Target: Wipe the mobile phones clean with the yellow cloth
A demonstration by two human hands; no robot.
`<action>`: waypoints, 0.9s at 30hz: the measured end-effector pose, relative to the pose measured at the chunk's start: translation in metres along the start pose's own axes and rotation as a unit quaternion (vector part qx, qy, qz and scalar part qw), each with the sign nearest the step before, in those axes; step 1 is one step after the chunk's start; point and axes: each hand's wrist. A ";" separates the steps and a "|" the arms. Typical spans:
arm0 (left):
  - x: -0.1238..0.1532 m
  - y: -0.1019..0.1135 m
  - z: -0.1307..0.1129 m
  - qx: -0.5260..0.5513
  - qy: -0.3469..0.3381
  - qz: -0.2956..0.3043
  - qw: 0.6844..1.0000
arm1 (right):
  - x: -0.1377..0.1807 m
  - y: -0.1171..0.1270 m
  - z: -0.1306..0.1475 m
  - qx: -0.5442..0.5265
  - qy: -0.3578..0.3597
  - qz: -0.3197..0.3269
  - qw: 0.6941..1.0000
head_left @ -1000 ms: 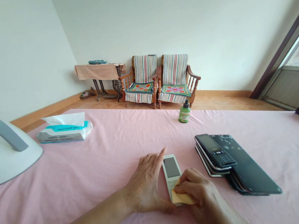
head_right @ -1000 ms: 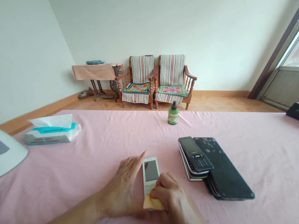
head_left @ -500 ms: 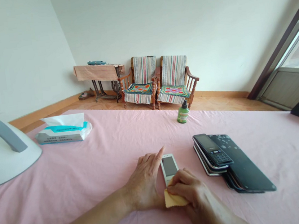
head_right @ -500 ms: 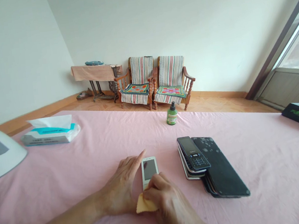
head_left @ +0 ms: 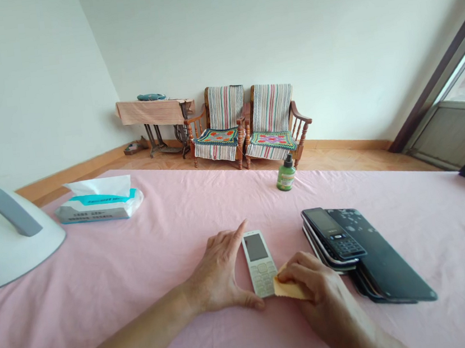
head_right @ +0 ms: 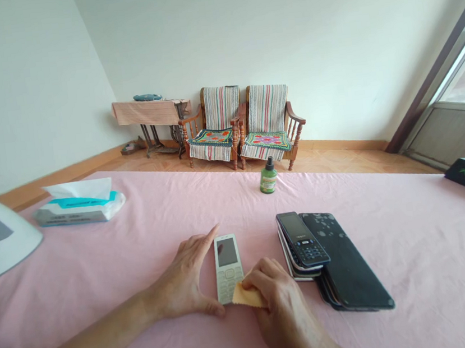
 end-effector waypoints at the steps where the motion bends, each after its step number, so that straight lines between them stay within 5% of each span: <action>1: 0.000 0.000 0.000 0.001 -0.003 0.002 1.000 | 0.000 -0.002 -0.001 0.000 0.000 0.006 1.000; 27: -0.001 -0.002 -0.002 0.011 -0.020 -0.019 1.000 | -0.004 -0.019 0.020 -0.018 0.019 0.044 0.999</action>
Point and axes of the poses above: each hand's wrist, its own x-axis away from the middle knuckle, its own y-axis out of the back of the hand, z = x × y, and after that the axes turned 4 degrees about -z, right-handed
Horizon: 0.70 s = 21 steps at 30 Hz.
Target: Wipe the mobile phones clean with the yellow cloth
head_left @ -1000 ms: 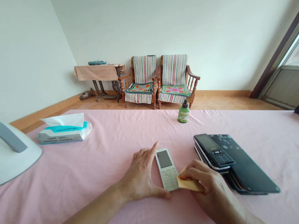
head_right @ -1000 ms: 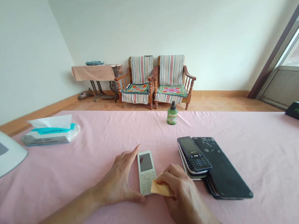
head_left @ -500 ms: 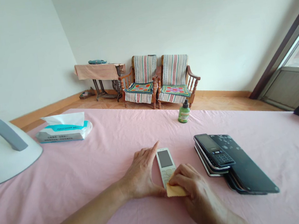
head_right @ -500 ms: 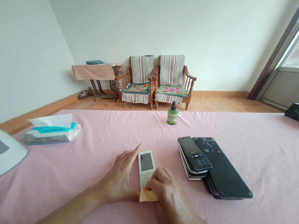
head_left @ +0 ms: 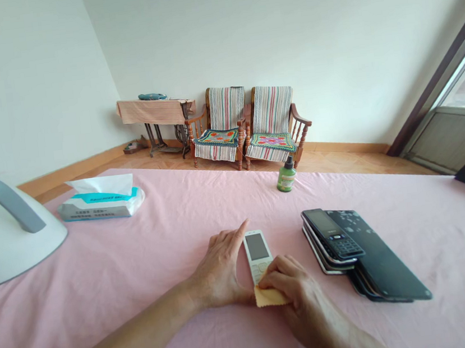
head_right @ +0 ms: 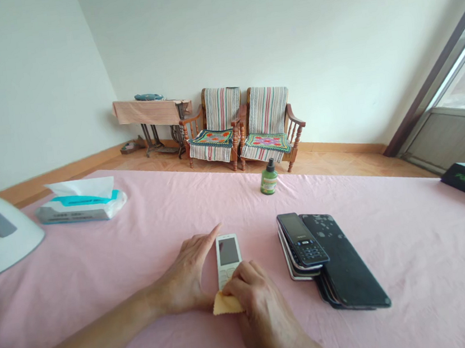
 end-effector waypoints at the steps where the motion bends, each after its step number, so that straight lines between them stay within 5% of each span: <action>1: 0.000 0.000 0.000 0.000 0.002 0.001 1.000 | 0.000 0.000 -0.001 0.001 -0.001 -0.004 1.000; 21: 0.000 0.001 -0.002 0.003 0.009 0.004 1.000 | -0.001 0.003 -0.001 0.000 -0.002 0.004 1.000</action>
Point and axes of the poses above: each hand's wrist, its own x-axis away from the middle knuckle, its own y-axis out of the back of the hand, z = x × y, and after that the axes turned 4 degrees about -z, right-handed
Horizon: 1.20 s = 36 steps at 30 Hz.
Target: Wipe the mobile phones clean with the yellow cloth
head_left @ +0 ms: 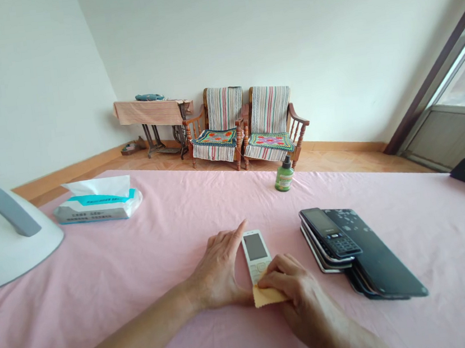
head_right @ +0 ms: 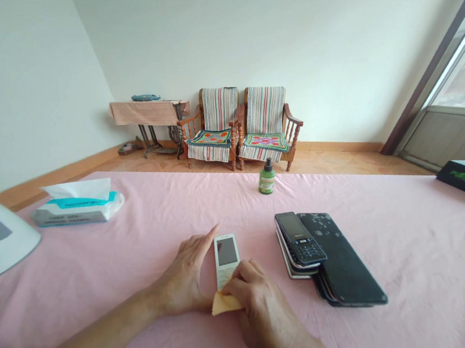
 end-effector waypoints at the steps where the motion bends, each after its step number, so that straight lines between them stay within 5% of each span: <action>1: 0.000 0.000 0.000 0.000 0.005 0.001 1.000 | 0.000 0.002 -0.002 0.006 -0.005 -0.008 1.000; 8: 0.001 0.000 0.002 -0.008 0.021 0.013 1.000 | 0.003 0.016 -0.019 0.049 0.007 -0.067 0.997; 15: 0.000 -0.001 0.001 -0.005 0.002 0.002 1.000 | 0.000 -0.006 -0.004 0.045 0.027 -0.036 0.998; 20: 0.000 0.000 0.000 -0.010 0.000 0.002 1.000 | 0.000 0.001 0.000 0.015 0.032 0.001 0.999; 32: -0.015 0.017 0.010 0.014 -0.030 0.053 0.998 | 0.005 0.019 -0.009 0.046 0.004 0.019 0.999; 36: -0.027 0.021 0.013 0.016 -0.088 0.121 0.989 | 0.006 0.016 -0.012 0.061 0.013 0.017 0.998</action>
Point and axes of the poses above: each hand's wrist, its own x-axis away from the middle knuckle, its own y-axis out of the back of the hand, z = x × y, and after that the axes turned 4 degrees about -z, right-handed
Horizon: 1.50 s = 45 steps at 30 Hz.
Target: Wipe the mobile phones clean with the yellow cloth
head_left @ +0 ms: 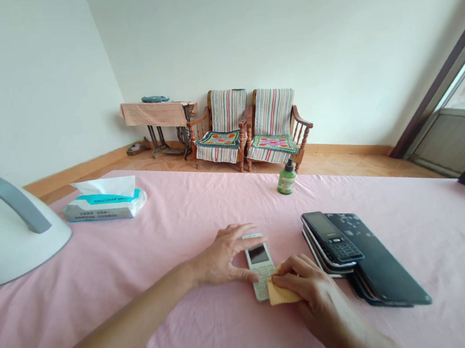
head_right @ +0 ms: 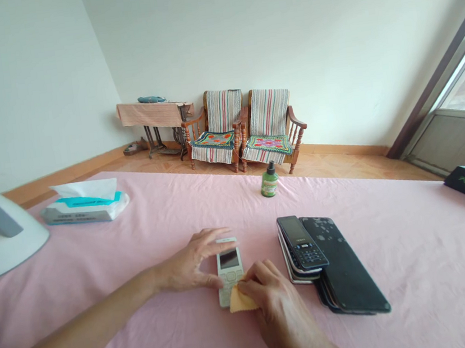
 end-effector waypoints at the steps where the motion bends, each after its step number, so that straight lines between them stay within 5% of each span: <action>1: -0.002 0.001 0.001 -0.004 -0.014 0.023 1.000 | 0.000 0.000 -0.001 0.004 0.001 0.000 1.000; 8: -0.003 0.000 0.008 -0.023 -0.033 0.059 0.997 | 0.001 0.010 0.001 0.005 0.013 0.024 1.000; 15: -0.001 -0.001 0.004 -0.022 -0.042 0.057 0.997 | -0.001 -0.005 0.007 -0.038 0.077 0.046 0.995; 45: 0.001 -0.010 0.008 -0.050 -0.049 0.015 0.997 | -0.002 -0.002 0.006 -0.016 0.042 0.034 0.998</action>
Point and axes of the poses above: each hand's wrist, its own x-axis away from the middle knuckle, its own y-axis out of the back of the hand, z = x × y, and after that the axes turned 4 degrees about -z, right-handed
